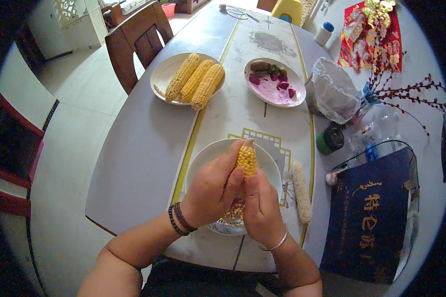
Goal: The person sits at a dining table and manually removes corn kernels from the cob by hand. They hold a corn cob over a white bowl and pull the kernels off one by one, allowing them to fall into the bowl. The person continues this repetitive process, handling multiple cobs and accumulating a pile of loose kernels.
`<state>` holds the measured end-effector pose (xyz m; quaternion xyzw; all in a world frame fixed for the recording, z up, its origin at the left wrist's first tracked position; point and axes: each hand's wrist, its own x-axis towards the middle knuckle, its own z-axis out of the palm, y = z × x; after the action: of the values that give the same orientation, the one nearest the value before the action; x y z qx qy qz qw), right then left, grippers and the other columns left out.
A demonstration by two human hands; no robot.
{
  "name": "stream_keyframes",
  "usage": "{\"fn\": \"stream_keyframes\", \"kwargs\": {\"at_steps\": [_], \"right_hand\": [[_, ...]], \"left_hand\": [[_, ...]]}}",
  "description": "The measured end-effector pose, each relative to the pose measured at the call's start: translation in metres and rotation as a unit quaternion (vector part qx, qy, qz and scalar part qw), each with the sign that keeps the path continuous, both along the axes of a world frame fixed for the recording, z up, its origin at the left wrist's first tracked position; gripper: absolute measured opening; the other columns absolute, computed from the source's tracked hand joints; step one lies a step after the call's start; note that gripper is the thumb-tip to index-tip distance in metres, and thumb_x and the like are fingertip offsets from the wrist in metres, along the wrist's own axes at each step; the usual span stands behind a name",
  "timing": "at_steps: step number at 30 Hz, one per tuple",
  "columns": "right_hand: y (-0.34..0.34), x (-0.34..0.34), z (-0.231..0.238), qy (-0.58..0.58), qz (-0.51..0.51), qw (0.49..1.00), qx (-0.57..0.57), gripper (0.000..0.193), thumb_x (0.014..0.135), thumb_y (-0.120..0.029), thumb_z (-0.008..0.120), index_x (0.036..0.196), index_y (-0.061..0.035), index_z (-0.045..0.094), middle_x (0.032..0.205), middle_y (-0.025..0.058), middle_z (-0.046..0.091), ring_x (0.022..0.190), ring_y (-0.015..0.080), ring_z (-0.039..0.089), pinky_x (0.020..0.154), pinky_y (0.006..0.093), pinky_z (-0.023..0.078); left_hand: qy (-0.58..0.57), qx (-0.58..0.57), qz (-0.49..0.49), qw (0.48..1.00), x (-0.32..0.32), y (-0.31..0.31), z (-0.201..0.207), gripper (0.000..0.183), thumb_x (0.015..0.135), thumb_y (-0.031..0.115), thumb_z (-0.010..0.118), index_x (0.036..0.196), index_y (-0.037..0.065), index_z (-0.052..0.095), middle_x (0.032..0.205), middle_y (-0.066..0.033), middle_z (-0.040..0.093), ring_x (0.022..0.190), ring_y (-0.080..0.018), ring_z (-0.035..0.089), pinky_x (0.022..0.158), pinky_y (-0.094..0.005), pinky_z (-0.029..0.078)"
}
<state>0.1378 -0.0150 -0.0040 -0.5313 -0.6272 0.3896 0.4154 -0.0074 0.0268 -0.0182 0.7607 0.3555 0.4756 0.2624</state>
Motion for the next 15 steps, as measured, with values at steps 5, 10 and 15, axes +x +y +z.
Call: {"fn": "stream_keyframes", "kwargs": {"at_steps": [5,10,15], "right_hand": [[0.001,0.005,-0.011,0.036,-0.020,0.999,-0.008,0.043,0.105,-0.032,0.038,0.117,0.0074,0.052,0.094,0.0276,0.062,0.088,0.0423,0.062,0.076,0.0447,0.049],[0.008,0.006,-0.002,0.049,-0.011,0.998,0.021,0.041,0.106,-0.028,0.037,0.122,0.0058,0.053,0.102,0.0248,0.064,0.094,0.0370,0.064,0.084,0.0407,0.049],[0.011,0.001,-0.001,0.071,-0.049,0.994,0.060,0.039,0.106,-0.027,0.039,0.124,0.0040,0.053,0.107,0.0216,0.065,0.099,0.0304,0.064,0.087,0.0375,0.050]], "left_hand": [[0.019,-0.004,0.025,0.999,0.009,-0.007,0.005,0.051,0.102,0.021,0.045,0.143,-0.007,0.034,0.099,-0.0271,0.060,0.087,-0.0431,0.060,0.079,-0.0454,0.048],[-0.030,-0.025,-0.011,0.999,-0.002,0.005,0.003,0.052,0.102,0.021,0.047,0.145,-0.004,0.034,0.110,-0.0265,0.060,0.099,-0.0402,0.059,0.089,-0.0421,0.047],[-0.033,-0.038,-0.022,0.998,0.001,0.000,0.006,0.056,0.101,0.024,0.050,0.146,-0.004,0.033,0.124,-0.0267,0.057,0.111,-0.0386,0.058,0.097,-0.0407,0.044]]}}
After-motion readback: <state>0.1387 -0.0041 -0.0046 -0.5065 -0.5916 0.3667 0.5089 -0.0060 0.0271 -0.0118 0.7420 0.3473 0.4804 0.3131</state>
